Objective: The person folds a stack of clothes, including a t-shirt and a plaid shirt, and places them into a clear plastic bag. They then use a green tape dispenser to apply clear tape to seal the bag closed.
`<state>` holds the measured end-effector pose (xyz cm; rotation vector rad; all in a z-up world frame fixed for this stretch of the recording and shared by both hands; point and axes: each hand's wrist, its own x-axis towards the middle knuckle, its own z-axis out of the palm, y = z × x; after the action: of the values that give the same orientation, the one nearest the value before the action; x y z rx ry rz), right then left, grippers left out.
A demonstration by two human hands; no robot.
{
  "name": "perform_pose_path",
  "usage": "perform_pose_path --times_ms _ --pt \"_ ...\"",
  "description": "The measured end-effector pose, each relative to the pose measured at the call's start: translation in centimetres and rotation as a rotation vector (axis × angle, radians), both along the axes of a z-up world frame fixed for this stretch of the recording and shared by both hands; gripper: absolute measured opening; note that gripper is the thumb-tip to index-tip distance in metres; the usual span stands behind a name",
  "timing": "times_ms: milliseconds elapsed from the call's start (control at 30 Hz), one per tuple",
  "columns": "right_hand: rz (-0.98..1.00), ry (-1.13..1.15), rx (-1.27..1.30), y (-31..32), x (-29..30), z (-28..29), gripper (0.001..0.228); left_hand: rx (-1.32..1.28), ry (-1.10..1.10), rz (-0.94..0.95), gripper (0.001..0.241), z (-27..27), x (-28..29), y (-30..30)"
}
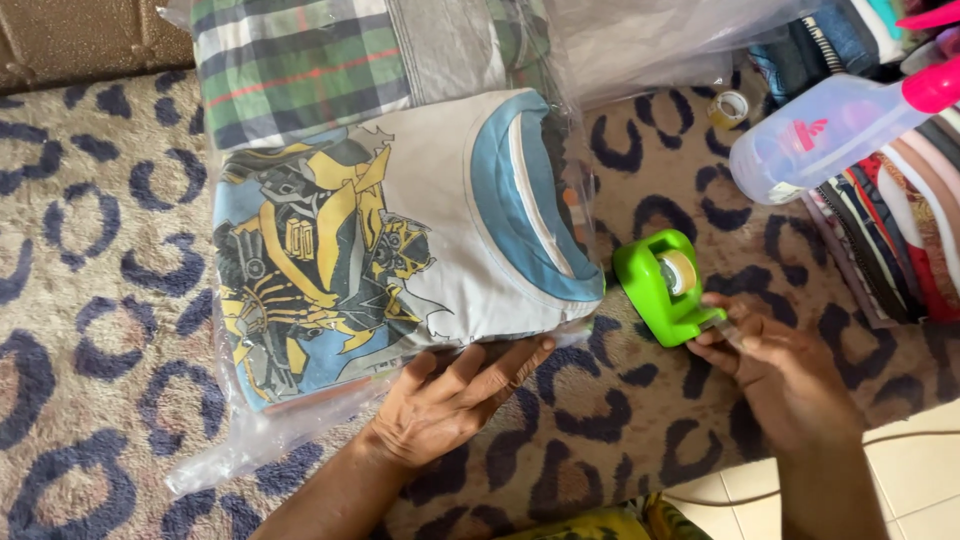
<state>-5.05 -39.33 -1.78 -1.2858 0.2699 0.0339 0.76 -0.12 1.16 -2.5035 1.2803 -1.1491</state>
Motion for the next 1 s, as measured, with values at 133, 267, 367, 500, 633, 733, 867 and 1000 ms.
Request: perform_pose_path --times_ms 133,267,367,500,633,733,867,1000 --pt "-0.036 -0.181 0.141 -0.1 -1.3 -2.6 0.012 -0.009 0.016 -0.002 0.050 0.0 -0.1 -0.2" --pt "0.025 -0.149 0.075 -1.4 -1.2 -2.5 0.011 0.026 0.009 0.002 0.050 -0.2 -0.2 -0.3" --pt "0.049 -0.119 -0.105 -1.8 -0.9 -1.8 0.010 0.001 0.013 0.012 0.051 -0.4 -0.2 -0.4" --pt "0.099 -0.107 -0.207 -2.3 -0.3 -1.9 0.014 -0.018 0.004 -0.011 0.045 -0.2 -0.2 -0.4" --pt "0.098 -0.227 -0.423 -3.3 0.1 -2.9 0.015 -0.014 -0.008 -0.010 0.046 -0.3 -0.2 -0.5" --pt "0.154 -0.217 -0.544 -3.3 0.9 -1.8 0.013 0.001 -0.025 0.026 0.046 -0.7 -0.4 -0.5" --pt "0.211 -0.239 -0.585 -4.1 1.8 -1.7 0.014 -0.015 -0.028 0.013 0.044 -0.4 -0.5 -0.6" --pt "0.243 -0.314 -0.645 -4.1 2.2 -1.6 0.017 -0.012 -0.030 0.013 0.044 -0.2 -0.6 -0.6"
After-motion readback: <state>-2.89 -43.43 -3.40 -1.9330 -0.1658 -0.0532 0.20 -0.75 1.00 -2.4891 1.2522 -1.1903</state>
